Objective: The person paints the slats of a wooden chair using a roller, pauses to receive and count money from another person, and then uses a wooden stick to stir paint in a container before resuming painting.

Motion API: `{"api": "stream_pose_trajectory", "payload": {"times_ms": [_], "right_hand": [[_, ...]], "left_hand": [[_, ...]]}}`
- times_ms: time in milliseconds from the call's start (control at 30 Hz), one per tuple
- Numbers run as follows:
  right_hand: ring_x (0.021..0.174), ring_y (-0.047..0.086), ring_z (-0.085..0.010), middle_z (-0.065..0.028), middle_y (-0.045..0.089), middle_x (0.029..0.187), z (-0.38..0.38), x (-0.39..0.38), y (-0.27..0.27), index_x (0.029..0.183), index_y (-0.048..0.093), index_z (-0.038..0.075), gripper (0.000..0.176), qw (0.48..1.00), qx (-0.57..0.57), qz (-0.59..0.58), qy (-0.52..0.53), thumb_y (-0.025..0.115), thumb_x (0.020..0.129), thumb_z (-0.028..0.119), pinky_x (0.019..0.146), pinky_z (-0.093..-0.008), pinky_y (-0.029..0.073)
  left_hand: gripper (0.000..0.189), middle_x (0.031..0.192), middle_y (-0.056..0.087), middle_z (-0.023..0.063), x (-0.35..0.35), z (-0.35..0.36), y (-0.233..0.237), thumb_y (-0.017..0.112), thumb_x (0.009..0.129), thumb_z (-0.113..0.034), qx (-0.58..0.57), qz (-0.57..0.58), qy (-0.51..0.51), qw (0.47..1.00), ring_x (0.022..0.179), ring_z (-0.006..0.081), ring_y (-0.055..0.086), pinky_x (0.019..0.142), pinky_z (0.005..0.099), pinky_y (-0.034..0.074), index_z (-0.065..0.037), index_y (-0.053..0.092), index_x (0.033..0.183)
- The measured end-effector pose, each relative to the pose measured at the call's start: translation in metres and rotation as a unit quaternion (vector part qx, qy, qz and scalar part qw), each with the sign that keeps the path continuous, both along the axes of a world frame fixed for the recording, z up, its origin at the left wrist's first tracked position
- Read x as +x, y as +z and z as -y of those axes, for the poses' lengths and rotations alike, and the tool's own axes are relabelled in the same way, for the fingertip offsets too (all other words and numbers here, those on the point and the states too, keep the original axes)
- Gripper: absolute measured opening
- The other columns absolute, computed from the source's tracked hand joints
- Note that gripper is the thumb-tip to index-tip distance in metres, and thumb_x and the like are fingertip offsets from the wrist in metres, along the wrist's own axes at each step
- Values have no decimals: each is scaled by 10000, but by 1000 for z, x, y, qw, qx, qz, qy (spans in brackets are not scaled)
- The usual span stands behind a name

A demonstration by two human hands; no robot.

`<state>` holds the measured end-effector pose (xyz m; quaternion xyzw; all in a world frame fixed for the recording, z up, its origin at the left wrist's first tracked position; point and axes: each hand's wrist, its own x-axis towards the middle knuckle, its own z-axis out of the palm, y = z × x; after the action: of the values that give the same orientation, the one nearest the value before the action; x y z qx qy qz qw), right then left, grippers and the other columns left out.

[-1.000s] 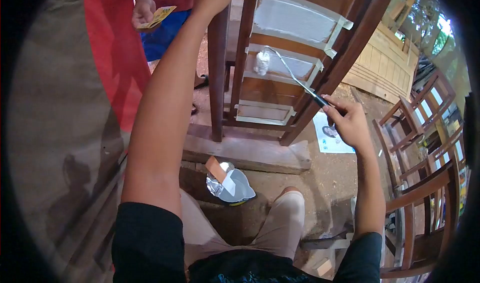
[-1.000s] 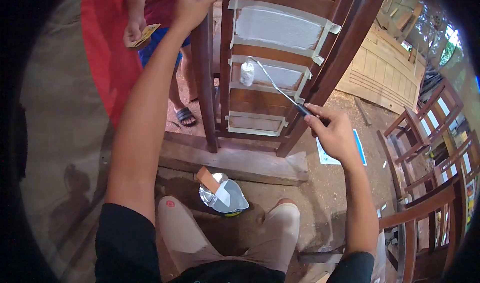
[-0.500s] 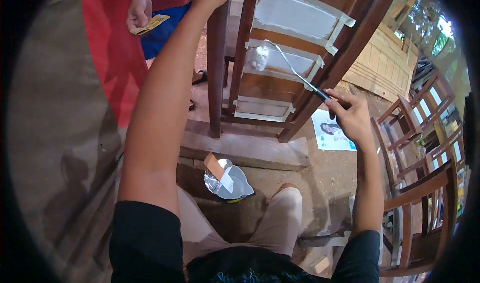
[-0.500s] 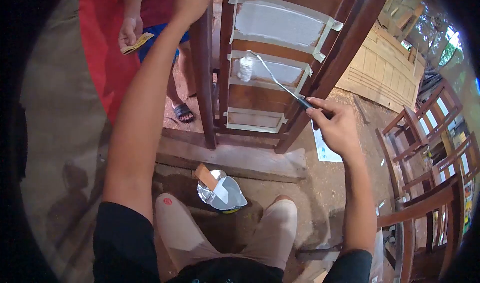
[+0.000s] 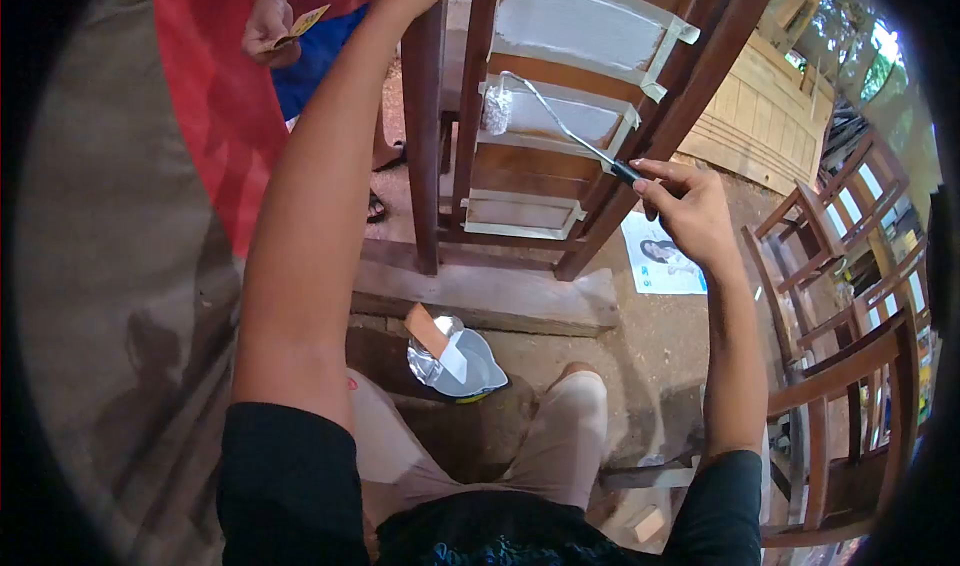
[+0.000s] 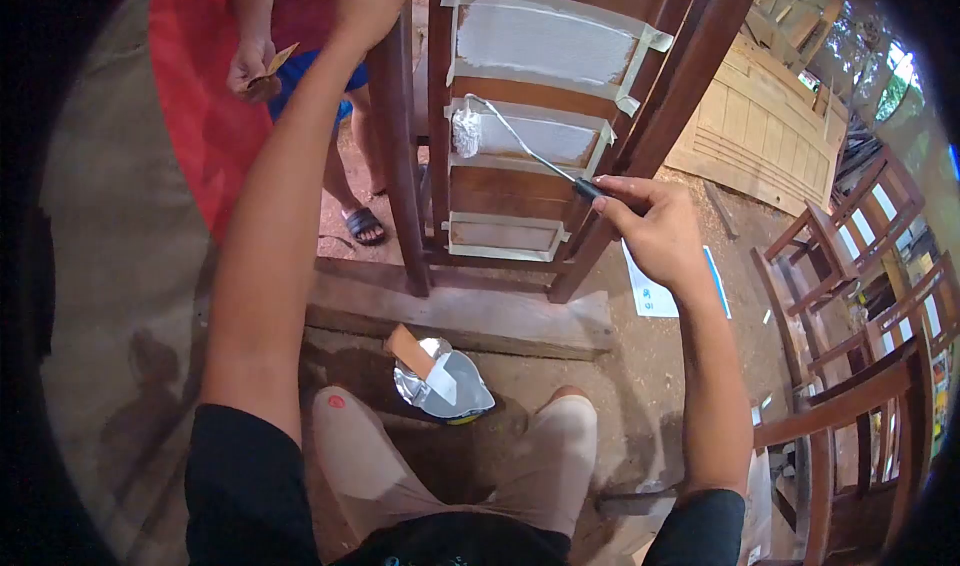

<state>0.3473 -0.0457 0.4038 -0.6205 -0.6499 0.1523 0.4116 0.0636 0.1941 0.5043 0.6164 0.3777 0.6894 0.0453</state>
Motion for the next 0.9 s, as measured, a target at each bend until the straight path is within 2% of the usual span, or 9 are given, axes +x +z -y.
{"api": "stream_pose_trajectory", "payload": {"times_ms": [100,167,233,300,333,433,567,700,900], "right_hand": [[596,571,-87,-44,668,708,2,7,-1,1116,733,17,275,1000,16,21,4,711,868,134,544,-261,449],[575,557,-69,-21,629,651,10,14,2,1131,726,13,286,999,-11,11,-29,705,870,129,507,-243,413],[558,534,-57,-10,600,619,17,23,2,1136,718,1,294,999,-17,-5,-33,707,873,133,495,-233,386],[546,518,-54,-8,597,617,19,20,0,1129,717,-7,292,999,-26,-25,-39,709,876,137,491,-235,375],[541,510,-53,-7,596,617,18,18,0,1126,717,-11,290,998,-32,-36,-43,710,877,139,489,-236,370],[529,495,-51,-5,596,617,12,5,-3,1123,717,-8,287,999,-5,-37,-21,711,878,142,488,-239,360],[529,502,-59,-16,604,622,24,9,-7,1121,712,-22,296,999,-9,-26,-46,713,871,136,497,-238,371],[530,506,-61,-15,614,660,68,35,-43,1117,711,-28,305,994,-9,-83,-68,723,862,139,483,-227,373],[563,533,-64,-6,646,724,129,39,-171,1107,706,-42,296,965,-92,-234,-67,739,845,91,498,-215,403]], "left_hand": [[478,921,719,216,-6,-12,-2,797,755,-308,4,6,-27,1000,862,322,712,762,435,554,71,669,1016],[485,979,713,231,-6,10,3,792,752,-288,-53,-15,16,998,936,355,700,812,454,543,48,656,1075],[482,918,717,210,-5,7,2,781,754,-283,-27,-11,10,1000,879,376,701,784,443,553,30,659,1099],[572,1089,681,226,-6,9,3,792,764,-347,-48,-15,-27,998,1029,379,657,895,464,516,41,624,1150],[680,967,697,290,-12,-5,2,756,691,-475,-26,-58,104,993,927,369,706,821,443,552,121,651,1000],[711,1005,687,305,-13,-6,2,760,692,-485,-70,-71,50,994,939,378,702,823,447,553,131,634,1025],[700,984,689,294,-12,-20,-2,762,688,-482,-33,-78,124,989,946,385,696,823,445,550,125,634,1011],[754,1022,672,320,-13,3,3,760,691,-491,-57,-73,29,995,970,399,685,842,443,543,159,603,1040],[793,1042,683,296,-18,-23,-5,763,712,-500,10,-97,138,986,983,400,685,858,444,543,131,568,1149]]}}
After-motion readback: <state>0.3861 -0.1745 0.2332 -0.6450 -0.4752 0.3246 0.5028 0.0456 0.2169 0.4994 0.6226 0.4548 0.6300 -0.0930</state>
